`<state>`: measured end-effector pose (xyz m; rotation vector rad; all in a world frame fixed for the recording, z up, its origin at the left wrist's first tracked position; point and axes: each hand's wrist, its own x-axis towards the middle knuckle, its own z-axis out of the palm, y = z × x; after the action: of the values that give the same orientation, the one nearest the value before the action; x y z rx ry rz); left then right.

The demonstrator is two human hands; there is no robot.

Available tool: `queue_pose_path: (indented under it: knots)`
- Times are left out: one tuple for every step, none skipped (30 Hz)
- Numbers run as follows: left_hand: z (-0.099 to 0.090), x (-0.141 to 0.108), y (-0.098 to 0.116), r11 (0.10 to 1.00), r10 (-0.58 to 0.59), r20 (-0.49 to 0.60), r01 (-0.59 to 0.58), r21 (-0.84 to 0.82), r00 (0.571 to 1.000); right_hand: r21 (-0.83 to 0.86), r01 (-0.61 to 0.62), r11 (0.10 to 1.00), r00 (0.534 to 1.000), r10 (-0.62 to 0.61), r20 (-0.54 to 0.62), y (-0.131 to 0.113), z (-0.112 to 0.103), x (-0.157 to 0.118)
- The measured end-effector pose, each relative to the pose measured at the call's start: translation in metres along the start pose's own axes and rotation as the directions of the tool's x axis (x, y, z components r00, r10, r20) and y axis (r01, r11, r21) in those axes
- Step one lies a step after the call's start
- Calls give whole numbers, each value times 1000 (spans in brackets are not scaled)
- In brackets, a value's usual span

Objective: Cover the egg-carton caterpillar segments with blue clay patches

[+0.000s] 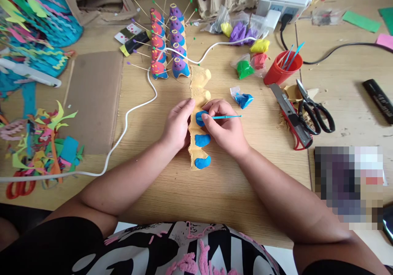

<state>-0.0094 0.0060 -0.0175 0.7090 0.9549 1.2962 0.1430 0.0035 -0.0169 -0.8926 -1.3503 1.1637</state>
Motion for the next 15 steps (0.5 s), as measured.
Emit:
queue_pose_path:
  knots:
    - [0,0,0,1000,-1,2,0,5,1000,0,4,1000,1000,-4,0,0,0,0]
    - [0,0,0,1000,-1,3,1,8,1000,7,8,1000,1000,-8,-1,1,0,0]
    - [-1,0,-1,1000,1,4,-1,10,1000,19,9,1000,1000,-9,-2,1,0,0]
    - [-1,0,-1,1000,3,6,-3,12,1000,30,7,1000,1000,-7,-5,1,0,0]
    - [-1,0,-2,1000,6,6,-6,15,1000,37,2,999,1000,-2,-8,1,0,1]
    - [-2,0,-2,1000,8,7,-8,21,1000,37,-3,999,1000,3,-10,1,0,1]
    - [-2,1,-3,1000,10,8,-10,27,1000,31,-7,999,1000,7,-11,1,-1,1]
    - [-3,1,-3,999,11,10,-11,31,1000,21,-10,1000,1000,11,-11,1,-1,2]
    - [-3,1,-3,999,12,14,-13,31,1000,12,-12,1000,1000,12,-9,1,-1,2]
    - [-3,1,-4,1000,14,16,-15,26,1000,8,-14,1000,1000,14,-8,1,-1,2]
    - [-3,1,-3,1000,16,17,-16,17,1000,9,-16,1000,1000,16,-7,1,-1,2]
    - [-2,0,-3,1000,16,16,-16,8,1000,15,-19,1000,1000,19,-8,1,-1,2]
    - [-2,0,-2,1000,14,11,-14,3,1000,25,-24,999,1000,24,-10,1,-1,2]
    - [-1,0,-2,1000,7,4,-7,3,1000,35,-30,999,999,31,-13,1,-1,2]
    - [-1,-1,-2,1000,-4,-6,4,8,1000,42,-37,998,999,37,-17,1,-1,2]
